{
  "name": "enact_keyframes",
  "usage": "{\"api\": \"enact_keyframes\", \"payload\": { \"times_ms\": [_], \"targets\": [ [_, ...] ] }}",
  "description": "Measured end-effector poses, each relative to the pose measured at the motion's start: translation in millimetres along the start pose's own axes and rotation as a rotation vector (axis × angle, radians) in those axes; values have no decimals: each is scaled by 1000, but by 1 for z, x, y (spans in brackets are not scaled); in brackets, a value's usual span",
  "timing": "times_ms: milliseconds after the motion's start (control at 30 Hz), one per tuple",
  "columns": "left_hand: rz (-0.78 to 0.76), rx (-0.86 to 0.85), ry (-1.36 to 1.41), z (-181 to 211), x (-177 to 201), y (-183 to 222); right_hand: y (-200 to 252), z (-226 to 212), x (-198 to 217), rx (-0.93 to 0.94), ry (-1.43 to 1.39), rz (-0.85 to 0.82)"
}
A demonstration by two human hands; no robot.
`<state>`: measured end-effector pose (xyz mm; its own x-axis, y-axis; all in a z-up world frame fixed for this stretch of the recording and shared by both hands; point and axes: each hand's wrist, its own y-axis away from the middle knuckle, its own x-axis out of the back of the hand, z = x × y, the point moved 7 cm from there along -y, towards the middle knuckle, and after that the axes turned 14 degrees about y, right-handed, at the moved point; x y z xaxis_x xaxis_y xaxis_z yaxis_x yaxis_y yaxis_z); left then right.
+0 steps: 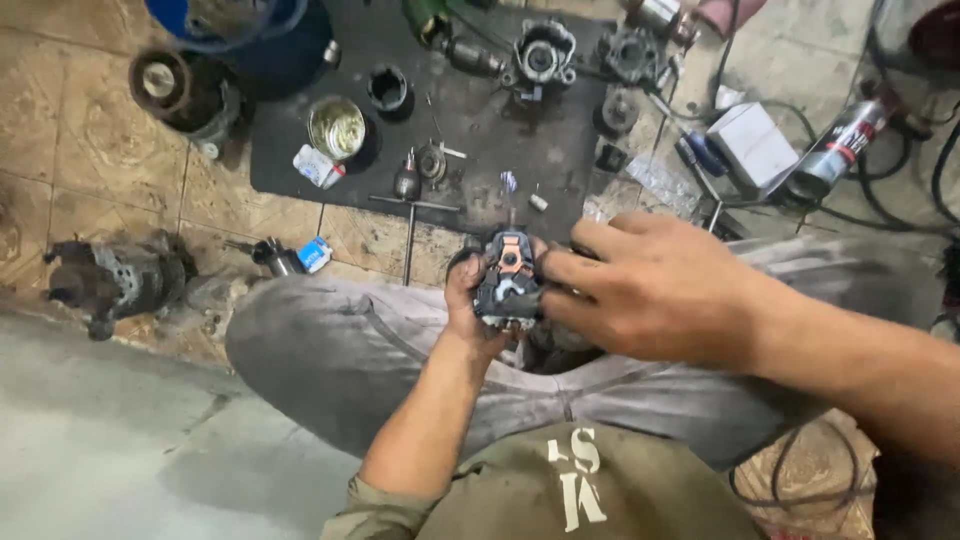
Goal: Reassembling the internal components of a small electric motor, including the brush holder and housing.
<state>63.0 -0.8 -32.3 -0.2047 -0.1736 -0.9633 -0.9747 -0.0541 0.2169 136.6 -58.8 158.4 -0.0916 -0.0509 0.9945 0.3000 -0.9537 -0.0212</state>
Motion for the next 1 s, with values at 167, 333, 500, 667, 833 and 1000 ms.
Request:
{"api": "enact_keyframes", "payload": {
  "times_ms": [167, 333, 500, 667, 833, 1000],
  "targets": [
    [200, -189, 62, 14, 70, 6, 2, -1, 2, 16, 44, 89],
    [298, -170, 55, 14, 73, 11, 4, 6, 2, -16, 19, 180],
    [322, -160, -43, 16, 73, 11, 5, 9, 0, -56, 2, 216],
    [323, -185, -62, 16, 71, 8, 4, 9, -4, -57, -27, 187],
    [330, -130, -58, 11, 60, 8, 5, 8, -5, -48, 15, 173],
    [-31, -1, -95, -4, -21, -7, 17, 14, -13, 11, 128, 51]
  ]
}}
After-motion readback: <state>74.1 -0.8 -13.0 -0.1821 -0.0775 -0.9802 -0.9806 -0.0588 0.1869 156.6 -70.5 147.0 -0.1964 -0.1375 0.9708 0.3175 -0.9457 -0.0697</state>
